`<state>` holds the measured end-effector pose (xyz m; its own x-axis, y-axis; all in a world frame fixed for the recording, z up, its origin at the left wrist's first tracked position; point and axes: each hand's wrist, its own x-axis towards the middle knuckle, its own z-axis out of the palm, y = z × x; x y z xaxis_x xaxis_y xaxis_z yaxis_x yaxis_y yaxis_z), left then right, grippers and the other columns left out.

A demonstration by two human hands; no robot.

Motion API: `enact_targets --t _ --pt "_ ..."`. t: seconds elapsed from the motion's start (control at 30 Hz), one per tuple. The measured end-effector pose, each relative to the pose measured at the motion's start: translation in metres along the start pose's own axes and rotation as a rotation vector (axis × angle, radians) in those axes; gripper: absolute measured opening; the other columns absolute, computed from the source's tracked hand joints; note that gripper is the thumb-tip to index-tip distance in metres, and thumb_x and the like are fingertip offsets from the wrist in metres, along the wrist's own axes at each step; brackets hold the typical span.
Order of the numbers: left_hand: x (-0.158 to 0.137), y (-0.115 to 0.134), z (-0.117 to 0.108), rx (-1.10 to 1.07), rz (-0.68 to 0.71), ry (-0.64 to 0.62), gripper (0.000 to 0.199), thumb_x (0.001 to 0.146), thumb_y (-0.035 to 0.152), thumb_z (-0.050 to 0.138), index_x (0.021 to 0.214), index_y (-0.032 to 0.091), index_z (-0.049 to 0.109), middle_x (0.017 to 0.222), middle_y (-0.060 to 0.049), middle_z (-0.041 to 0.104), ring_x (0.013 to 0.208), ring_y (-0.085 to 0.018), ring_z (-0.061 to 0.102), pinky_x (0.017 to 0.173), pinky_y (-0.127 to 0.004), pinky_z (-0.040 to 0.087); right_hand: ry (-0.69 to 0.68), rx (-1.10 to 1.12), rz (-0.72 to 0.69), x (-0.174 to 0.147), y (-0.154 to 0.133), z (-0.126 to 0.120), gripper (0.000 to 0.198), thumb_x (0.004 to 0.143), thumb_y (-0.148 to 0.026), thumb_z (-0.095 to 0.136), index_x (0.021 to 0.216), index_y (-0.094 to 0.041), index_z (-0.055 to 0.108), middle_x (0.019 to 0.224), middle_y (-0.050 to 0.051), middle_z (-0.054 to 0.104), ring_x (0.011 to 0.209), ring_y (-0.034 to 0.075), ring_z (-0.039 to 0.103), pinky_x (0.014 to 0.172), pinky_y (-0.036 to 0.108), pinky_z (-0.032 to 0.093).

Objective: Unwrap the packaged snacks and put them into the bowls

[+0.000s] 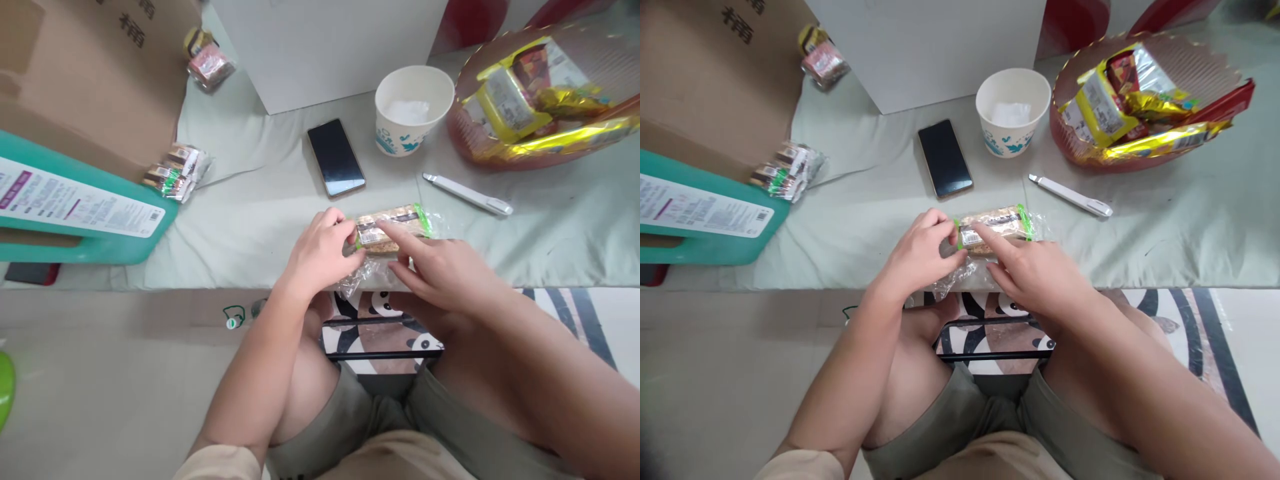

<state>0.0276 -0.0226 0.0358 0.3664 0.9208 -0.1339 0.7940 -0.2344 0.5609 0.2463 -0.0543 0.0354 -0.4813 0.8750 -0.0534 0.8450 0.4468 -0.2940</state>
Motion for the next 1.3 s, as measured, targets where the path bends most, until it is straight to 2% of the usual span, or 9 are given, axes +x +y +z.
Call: enact_targets --t 0.1,0.2,0.33,0.47,0.63,0.73,0.93,1.13,1.3 --pt "0.002 -0.002 0.001 -0.109 -0.022 0.080 0.017 0.086 0.018 0.061 0.074 0.021 0.050 0.103 -0.006 0.055 0.103 -0.022 0.059 0.094 -0.040 0.050 0.180 0.079 -0.054 0.004 -0.001 0.008 0.049 0.099 -0.027 0.048 0.147 -0.018 0.057 0.120 0.014 0.076 0.102 0.029 0.072 0.082 0.041 0.058" --pt "0.003 -0.004 0.000 -0.230 -0.111 0.055 0.017 0.087 0.021 0.059 0.071 0.020 0.054 0.115 -0.008 0.058 0.103 -0.021 0.062 0.096 -0.040 0.051 0.279 0.158 -0.162 0.010 0.000 0.019 0.039 0.100 -0.018 0.045 0.133 -0.015 0.066 0.131 0.018 0.070 0.123 0.031 0.065 0.105 0.049 0.053" --pt "0.005 -0.006 -0.001 -0.417 -0.158 -0.050 0.023 0.086 0.028 0.057 0.065 0.020 0.053 0.119 -0.008 0.064 0.118 -0.026 0.061 0.099 -0.041 0.050 0.246 0.125 -0.139 0.018 0.001 0.027 0.045 0.096 -0.011 0.042 0.136 -0.017 0.063 0.140 0.017 0.066 0.133 0.031 0.060 0.114 0.050 0.046" --pt "0.006 -0.002 -0.002 -0.807 -0.227 -0.104 0.019 0.082 0.032 0.059 0.067 0.020 0.056 0.099 -0.006 0.069 0.101 -0.023 0.067 0.090 -0.038 0.055 0.177 -0.005 -0.073 0.019 0.000 0.026 0.056 0.089 -0.010 0.049 0.144 -0.018 0.057 0.147 0.015 0.063 0.142 0.036 0.051 0.119 0.057 0.036" --pt "0.007 0.002 -0.012 -1.163 -0.332 -0.143 0.011 0.075 0.030 0.059 0.079 0.021 0.063 0.099 -0.006 0.072 0.101 -0.023 0.070 0.083 -0.037 0.059 0.164 -0.006 -0.069 0.021 0.001 0.026 0.060 0.087 -0.013 0.052 0.146 -0.019 0.053 0.149 0.013 0.062 0.140 0.034 0.053 0.117 0.051 0.038" --pt "0.011 -0.004 -0.016 -1.276 -0.345 -0.123 0.009 0.074 0.030 0.057 0.073 0.022 0.054 0.105 -0.007 0.074 0.107 -0.026 0.071 0.083 -0.040 0.061 0.182 0.026 -0.092 0.025 0.003 0.027 0.061 0.086 -0.016 0.055 0.147 -0.018 0.053 0.151 0.013 0.061 0.140 0.033 0.054 0.116 0.049 0.039" --pt "0.027 -0.018 -0.015 -1.335 -0.446 -0.003 0.019 0.069 0.034 0.058 0.069 0.023 0.044 0.091 -0.008 0.073 0.094 -0.028 0.075 0.069 -0.039 0.060 0.250 0.103 -0.056 0.031 0.004 0.021 0.058 0.083 -0.020 0.058 0.141 -0.021 0.058 0.144 0.013 0.067 0.134 0.032 0.061 0.113 0.047 0.043" --pt "0.044 -0.027 -0.020 -1.436 -0.576 0.093 0.013 0.056 0.026 0.061 0.061 0.020 0.051 0.092 -0.013 0.075 0.095 -0.030 0.074 0.040 -0.021 0.022 0.406 0.360 0.262 0.036 0.017 0.007 0.041 0.086 -0.029 0.054 0.125 -0.021 0.066 0.114 0.012 0.077 0.098 0.029 0.073 0.088 0.043 0.056" --pt "0.052 -0.027 -0.022 -1.471 -0.643 0.225 0.013 0.051 0.021 0.059 0.053 0.020 0.046 0.081 -0.009 0.069 0.076 -0.019 0.069 0.037 -0.017 0.014 0.557 0.521 0.418 0.048 0.041 0.004 0.053 0.098 -0.027 0.030 0.143 -0.019 0.055 0.123 0.017 0.072 0.109 0.031 0.071 0.085 0.044 0.059"
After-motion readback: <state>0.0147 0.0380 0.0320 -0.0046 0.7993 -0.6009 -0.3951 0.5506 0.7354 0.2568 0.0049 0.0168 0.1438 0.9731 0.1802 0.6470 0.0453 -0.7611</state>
